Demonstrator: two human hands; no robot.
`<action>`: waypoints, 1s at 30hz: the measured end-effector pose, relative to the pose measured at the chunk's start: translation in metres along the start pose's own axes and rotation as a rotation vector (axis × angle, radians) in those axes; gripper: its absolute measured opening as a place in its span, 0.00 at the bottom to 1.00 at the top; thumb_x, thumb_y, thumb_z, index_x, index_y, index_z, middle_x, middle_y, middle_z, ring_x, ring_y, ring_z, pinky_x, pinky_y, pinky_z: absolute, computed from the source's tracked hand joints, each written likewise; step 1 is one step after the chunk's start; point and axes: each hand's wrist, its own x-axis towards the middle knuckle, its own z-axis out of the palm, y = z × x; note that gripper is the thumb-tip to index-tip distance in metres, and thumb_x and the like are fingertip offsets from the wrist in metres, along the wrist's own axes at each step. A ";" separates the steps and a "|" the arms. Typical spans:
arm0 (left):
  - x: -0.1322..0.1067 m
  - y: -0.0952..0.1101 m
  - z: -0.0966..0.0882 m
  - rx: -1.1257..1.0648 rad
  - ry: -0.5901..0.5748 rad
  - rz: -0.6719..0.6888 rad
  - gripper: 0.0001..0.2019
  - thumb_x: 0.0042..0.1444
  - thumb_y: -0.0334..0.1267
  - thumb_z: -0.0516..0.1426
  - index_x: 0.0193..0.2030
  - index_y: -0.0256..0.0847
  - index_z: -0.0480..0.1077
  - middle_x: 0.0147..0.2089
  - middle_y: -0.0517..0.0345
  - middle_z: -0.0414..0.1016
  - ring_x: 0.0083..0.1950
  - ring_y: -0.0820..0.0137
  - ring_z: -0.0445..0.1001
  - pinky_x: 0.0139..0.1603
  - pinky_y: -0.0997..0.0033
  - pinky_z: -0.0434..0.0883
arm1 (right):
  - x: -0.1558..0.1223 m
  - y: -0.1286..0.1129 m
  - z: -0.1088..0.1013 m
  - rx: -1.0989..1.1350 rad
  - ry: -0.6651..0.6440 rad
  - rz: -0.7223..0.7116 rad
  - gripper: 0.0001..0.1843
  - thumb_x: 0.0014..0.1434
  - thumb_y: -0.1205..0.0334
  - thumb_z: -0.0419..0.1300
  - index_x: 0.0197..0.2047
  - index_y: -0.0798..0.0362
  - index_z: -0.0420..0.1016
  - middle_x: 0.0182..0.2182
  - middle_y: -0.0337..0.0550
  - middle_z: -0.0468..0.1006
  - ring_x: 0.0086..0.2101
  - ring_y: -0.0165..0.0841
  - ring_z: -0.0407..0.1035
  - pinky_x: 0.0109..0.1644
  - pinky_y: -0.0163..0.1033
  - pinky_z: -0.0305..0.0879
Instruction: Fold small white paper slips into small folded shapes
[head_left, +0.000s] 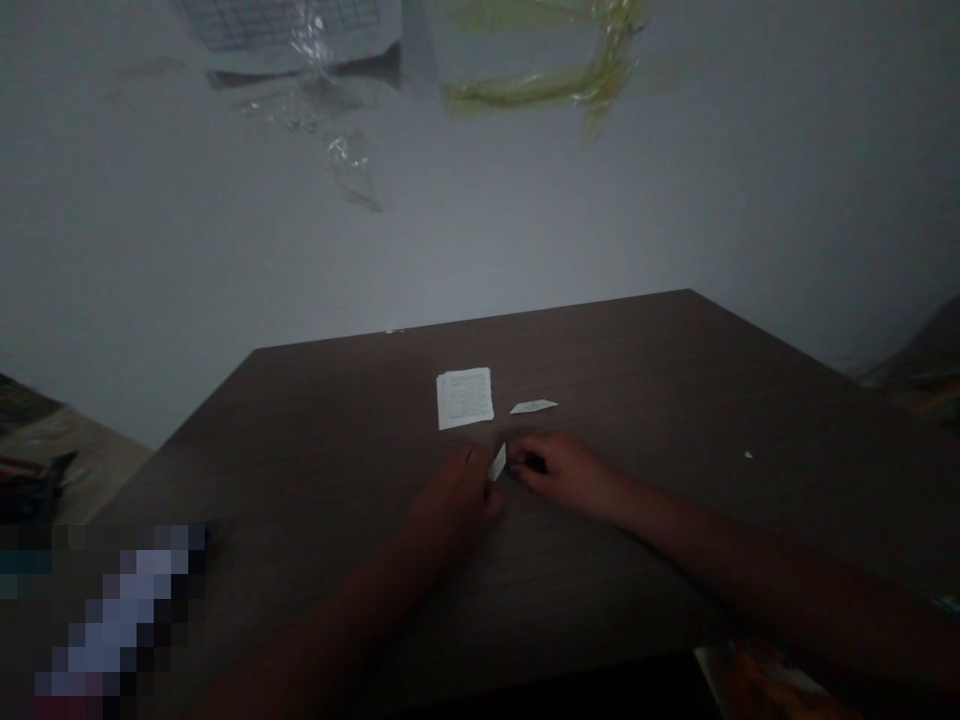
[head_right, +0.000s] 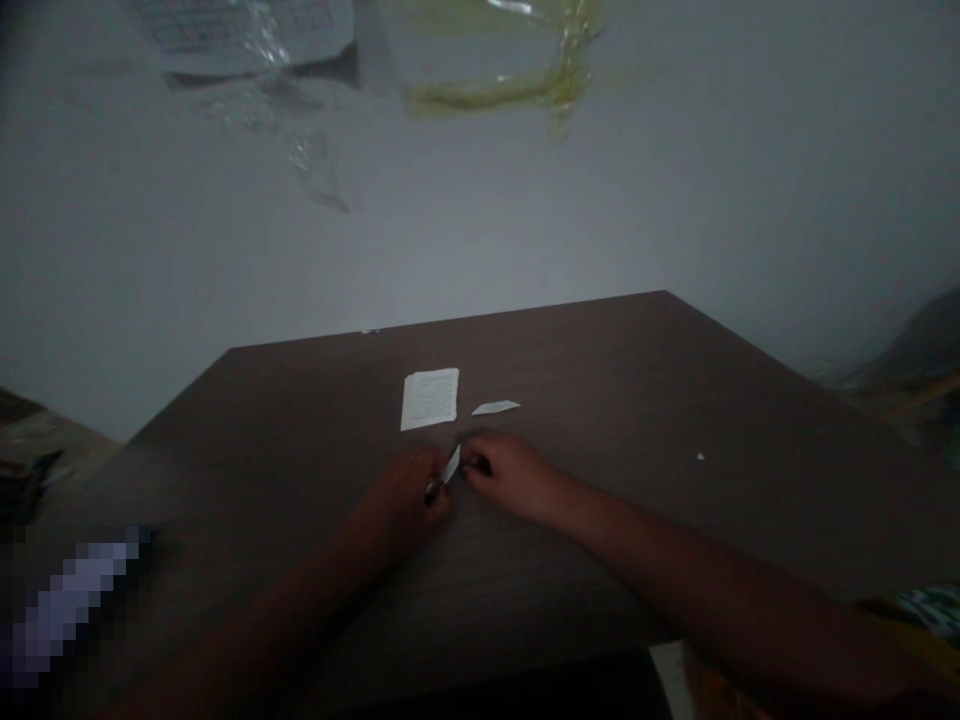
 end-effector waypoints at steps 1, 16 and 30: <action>0.000 -0.001 0.000 -0.014 0.005 -0.004 0.12 0.67 0.29 0.64 0.54 0.46 0.76 0.55 0.50 0.87 0.59 0.51 0.88 0.64 0.50 0.86 | 0.000 0.001 0.002 0.066 0.017 0.015 0.06 0.73 0.68 0.70 0.46 0.48 0.88 0.42 0.42 0.89 0.43 0.40 0.82 0.53 0.45 0.75; 0.001 0.000 -0.005 -0.343 0.080 -0.063 0.09 0.66 0.34 0.66 0.51 0.47 0.77 0.46 0.58 0.87 0.47 0.58 0.87 0.56 0.56 0.86 | 0.004 0.005 0.026 0.550 0.126 0.079 0.09 0.67 0.61 0.78 0.42 0.45 0.82 0.41 0.40 0.89 0.46 0.41 0.85 0.58 0.50 0.82; -0.002 0.009 -0.011 -0.409 0.066 -0.059 0.04 0.70 0.37 0.67 0.50 0.47 0.80 0.46 0.58 0.87 0.48 0.58 0.88 0.56 0.56 0.87 | 0.004 0.011 0.027 0.667 0.067 0.113 0.15 0.63 0.53 0.82 0.40 0.46 0.82 0.39 0.38 0.87 0.44 0.41 0.83 0.56 0.50 0.81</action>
